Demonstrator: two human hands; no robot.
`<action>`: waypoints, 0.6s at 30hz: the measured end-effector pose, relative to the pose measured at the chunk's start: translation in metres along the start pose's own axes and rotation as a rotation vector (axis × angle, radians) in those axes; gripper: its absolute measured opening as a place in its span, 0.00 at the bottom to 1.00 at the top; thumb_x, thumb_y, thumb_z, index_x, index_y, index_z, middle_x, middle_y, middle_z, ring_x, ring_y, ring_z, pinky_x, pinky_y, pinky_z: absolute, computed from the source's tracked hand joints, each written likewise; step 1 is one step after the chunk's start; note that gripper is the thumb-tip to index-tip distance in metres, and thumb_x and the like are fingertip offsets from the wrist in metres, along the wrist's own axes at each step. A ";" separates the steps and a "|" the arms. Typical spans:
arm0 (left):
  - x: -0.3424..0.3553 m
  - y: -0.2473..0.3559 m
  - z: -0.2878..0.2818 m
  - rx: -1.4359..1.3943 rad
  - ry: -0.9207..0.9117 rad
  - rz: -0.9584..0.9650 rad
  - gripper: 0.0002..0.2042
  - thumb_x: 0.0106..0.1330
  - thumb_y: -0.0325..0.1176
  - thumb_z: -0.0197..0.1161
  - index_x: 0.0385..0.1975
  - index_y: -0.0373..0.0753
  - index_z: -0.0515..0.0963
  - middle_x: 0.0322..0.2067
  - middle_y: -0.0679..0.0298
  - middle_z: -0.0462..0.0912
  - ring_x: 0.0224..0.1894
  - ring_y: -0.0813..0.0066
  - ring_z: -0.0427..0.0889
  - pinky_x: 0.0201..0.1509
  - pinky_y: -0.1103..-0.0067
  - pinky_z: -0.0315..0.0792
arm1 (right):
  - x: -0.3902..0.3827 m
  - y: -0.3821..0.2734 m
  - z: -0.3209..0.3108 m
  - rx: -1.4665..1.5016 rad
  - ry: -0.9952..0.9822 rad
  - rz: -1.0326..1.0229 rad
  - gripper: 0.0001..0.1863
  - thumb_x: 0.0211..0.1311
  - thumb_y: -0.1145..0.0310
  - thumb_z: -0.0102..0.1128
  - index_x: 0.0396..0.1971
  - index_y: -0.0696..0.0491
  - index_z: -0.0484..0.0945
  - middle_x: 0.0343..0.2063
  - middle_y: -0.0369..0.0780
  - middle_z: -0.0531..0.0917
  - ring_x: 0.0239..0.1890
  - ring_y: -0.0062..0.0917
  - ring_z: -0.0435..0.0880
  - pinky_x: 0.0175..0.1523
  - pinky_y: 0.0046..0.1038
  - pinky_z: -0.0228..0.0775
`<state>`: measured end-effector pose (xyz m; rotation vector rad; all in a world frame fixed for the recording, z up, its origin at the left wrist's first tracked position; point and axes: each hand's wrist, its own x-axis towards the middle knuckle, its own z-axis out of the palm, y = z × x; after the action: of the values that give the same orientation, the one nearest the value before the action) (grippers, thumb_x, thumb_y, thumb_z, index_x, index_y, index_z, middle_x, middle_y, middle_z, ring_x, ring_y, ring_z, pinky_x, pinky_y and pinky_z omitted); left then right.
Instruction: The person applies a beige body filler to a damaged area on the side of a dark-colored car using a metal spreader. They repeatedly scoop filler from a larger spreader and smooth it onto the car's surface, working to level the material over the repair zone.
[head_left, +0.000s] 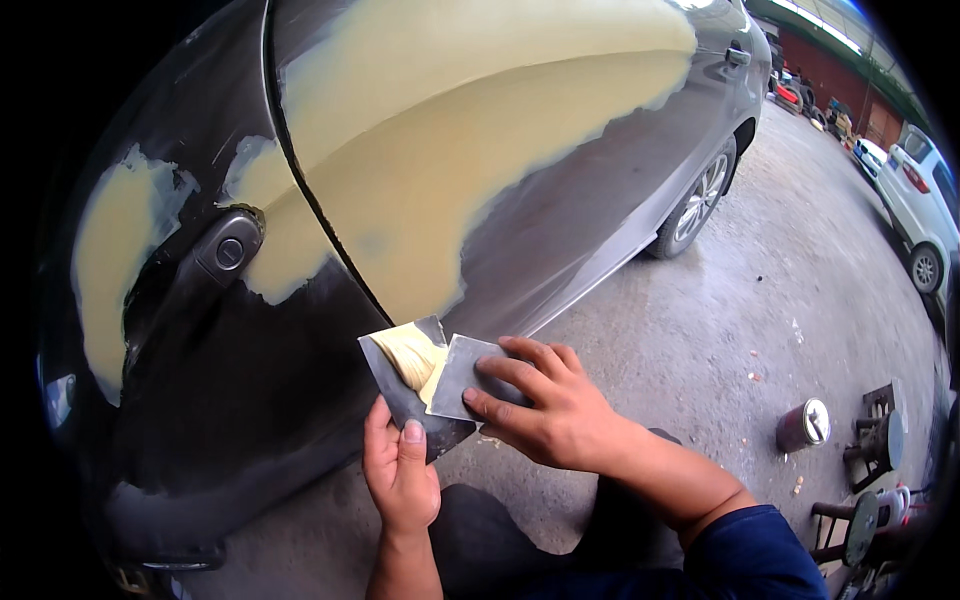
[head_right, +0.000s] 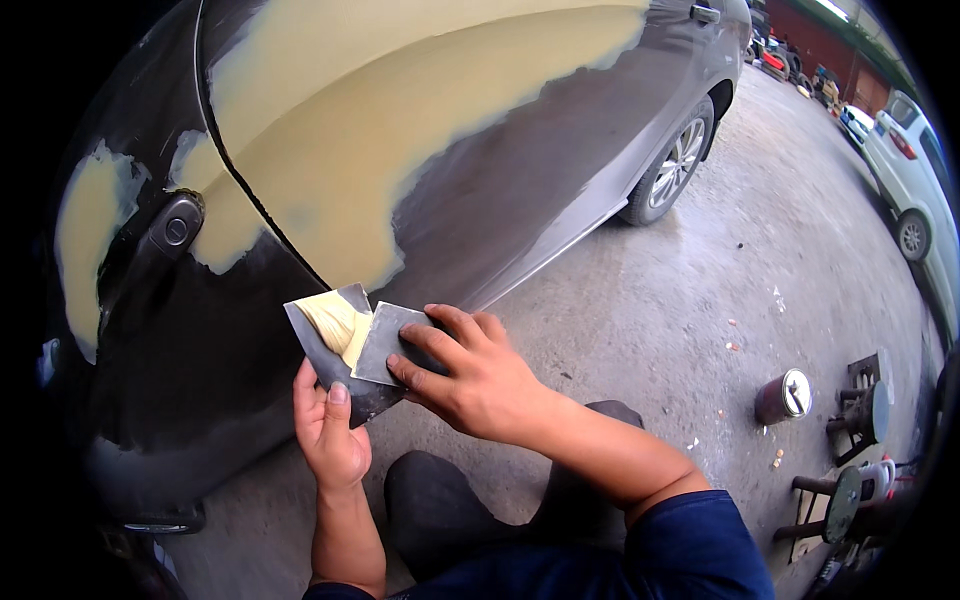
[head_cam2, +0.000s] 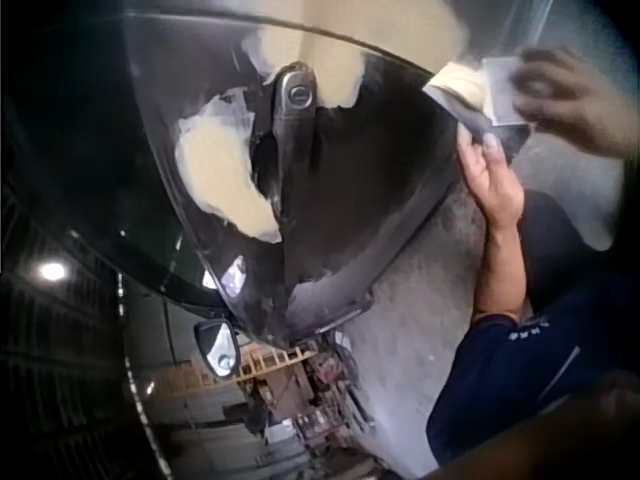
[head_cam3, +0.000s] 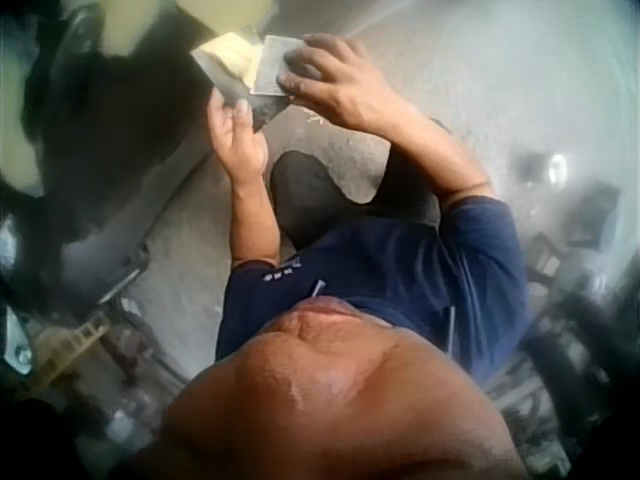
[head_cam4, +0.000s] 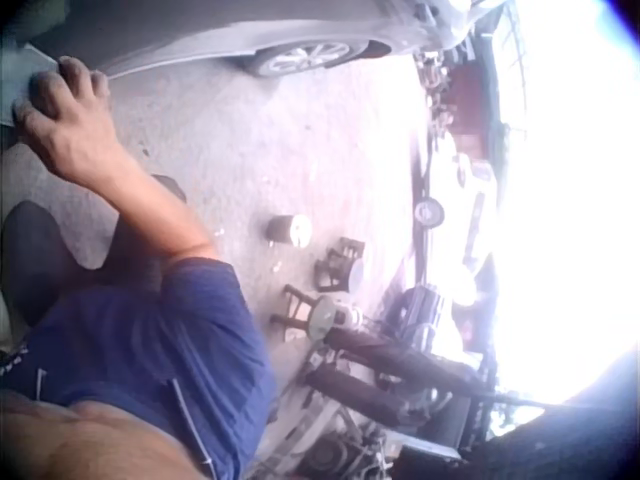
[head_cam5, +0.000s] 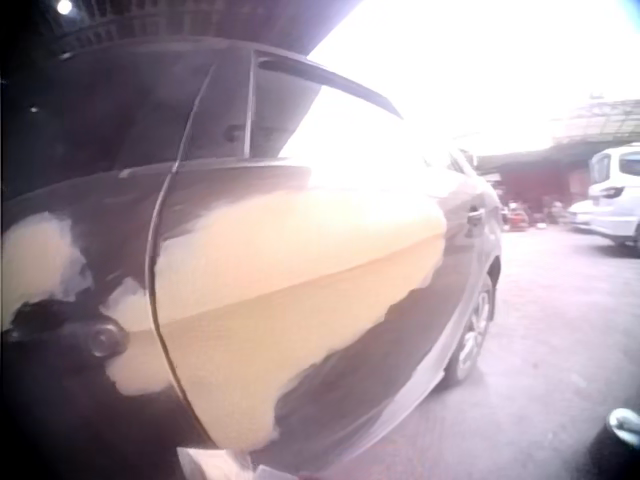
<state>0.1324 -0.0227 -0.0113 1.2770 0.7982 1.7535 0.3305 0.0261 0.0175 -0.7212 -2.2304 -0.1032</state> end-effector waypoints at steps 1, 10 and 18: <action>-0.001 -0.005 -0.009 0.132 0.013 0.079 0.23 0.75 0.26 0.49 0.66 0.25 0.59 0.61 0.45 0.71 0.63 0.61 0.72 0.69 0.66 0.63 | 0.000 0.007 0.002 0.007 0.002 0.042 0.22 0.53 0.62 0.72 0.49 0.47 0.81 0.52 0.42 0.78 0.58 0.43 0.74 0.53 0.41 0.68; 0.037 0.003 -0.102 0.133 0.122 0.329 0.23 0.74 0.26 0.48 0.66 0.27 0.59 0.65 0.48 0.67 0.68 0.61 0.66 0.73 0.68 0.55 | 0.076 0.072 -0.018 -0.129 0.491 0.270 0.30 0.57 0.68 0.65 0.62 0.47 0.71 0.63 0.43 0.68 0.63 0.46 0.64 0.62 0.46 0.60; 0.046 -0.005 -0.112 0.115 0.175 0.306 0.22 0.71 0.27 0.49 0.63 0.25 0.62 0.62 0.47 0.69 0.65 0.60 0.68 0.72 0.66 0.56 | 0.120 0.074 -0.015 -0.268 0.467 0.285 0.34 0.60 0.68 0.64 0.68 0.42 0.67 0.69 0.42 0.60 0.66 0.49 0.58 0.69 0.48 0.53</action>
<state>0.0189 0.0165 -0.0276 1.3935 0.8471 2.1121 0.3150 0.1397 0.1013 -1.0340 -1.6695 -0.3925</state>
